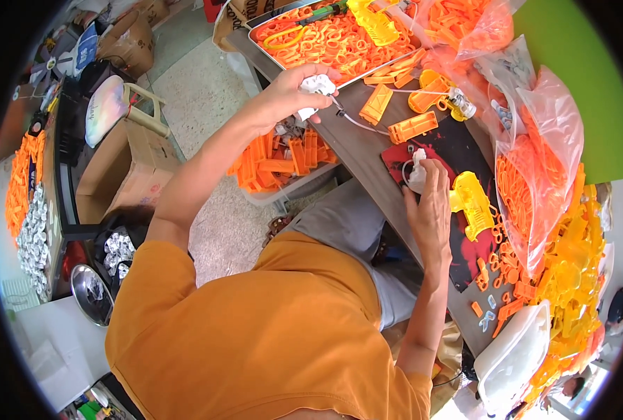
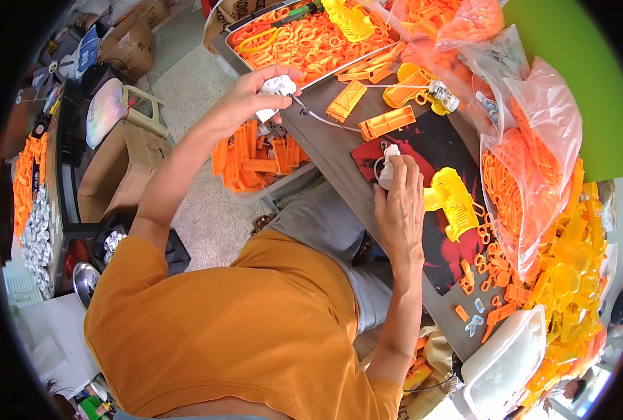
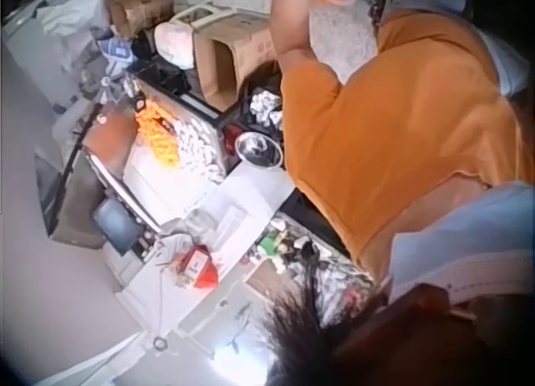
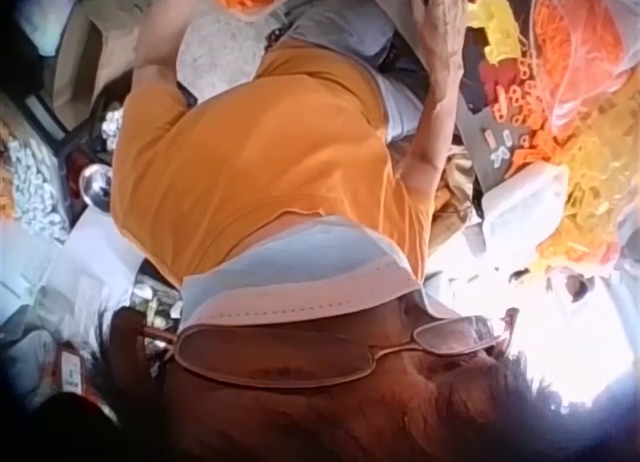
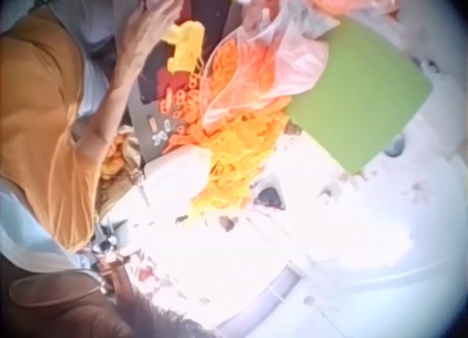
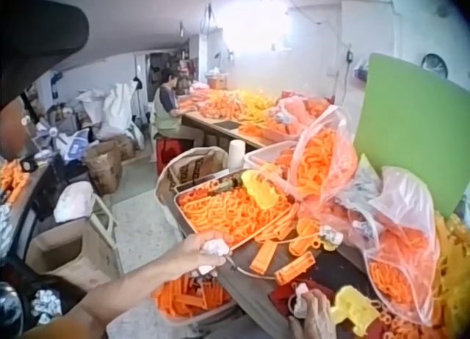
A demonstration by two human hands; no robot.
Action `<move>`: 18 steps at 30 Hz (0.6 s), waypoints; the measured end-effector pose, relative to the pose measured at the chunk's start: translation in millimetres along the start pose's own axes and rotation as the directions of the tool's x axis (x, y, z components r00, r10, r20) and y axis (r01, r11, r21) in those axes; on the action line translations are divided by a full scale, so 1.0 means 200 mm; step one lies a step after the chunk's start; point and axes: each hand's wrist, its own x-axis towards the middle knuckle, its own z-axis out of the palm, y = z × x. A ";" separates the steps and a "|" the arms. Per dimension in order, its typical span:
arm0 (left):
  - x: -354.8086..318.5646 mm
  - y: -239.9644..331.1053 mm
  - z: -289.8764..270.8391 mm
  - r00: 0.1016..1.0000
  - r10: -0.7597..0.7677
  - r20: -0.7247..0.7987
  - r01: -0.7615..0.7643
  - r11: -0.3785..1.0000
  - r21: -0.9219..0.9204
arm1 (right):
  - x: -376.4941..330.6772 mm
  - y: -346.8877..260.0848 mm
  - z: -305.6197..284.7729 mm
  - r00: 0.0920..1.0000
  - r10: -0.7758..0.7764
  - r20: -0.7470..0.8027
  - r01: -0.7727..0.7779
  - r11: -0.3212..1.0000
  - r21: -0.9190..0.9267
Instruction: Assembling plastic toy guns by snapping together various orange and yellow components at a factory workstation.
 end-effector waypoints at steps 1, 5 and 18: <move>-0.01 -0.01 0.00 1.000 -0.007 0.001 0.007 1.000 0.005 | 0.00 -0.01 -0.01 1.000 0.001 0.002 -0.001 1.000 0.000; -0.06 -0.02 0.01 0.999 -0.044 -0.009 0.044 0.999 -0.012 | 0.01 -0.02 -0.01 0.996 0.087 0.023 -0.088 0.996 0.019; -0.17 -0.21 0.01 0.996 -0.070 -0.052 0.059 0.980 -0.189 | 0.39 -0.19 0.26 0.956 -0.276 -0.094 0.284 0.955 0.081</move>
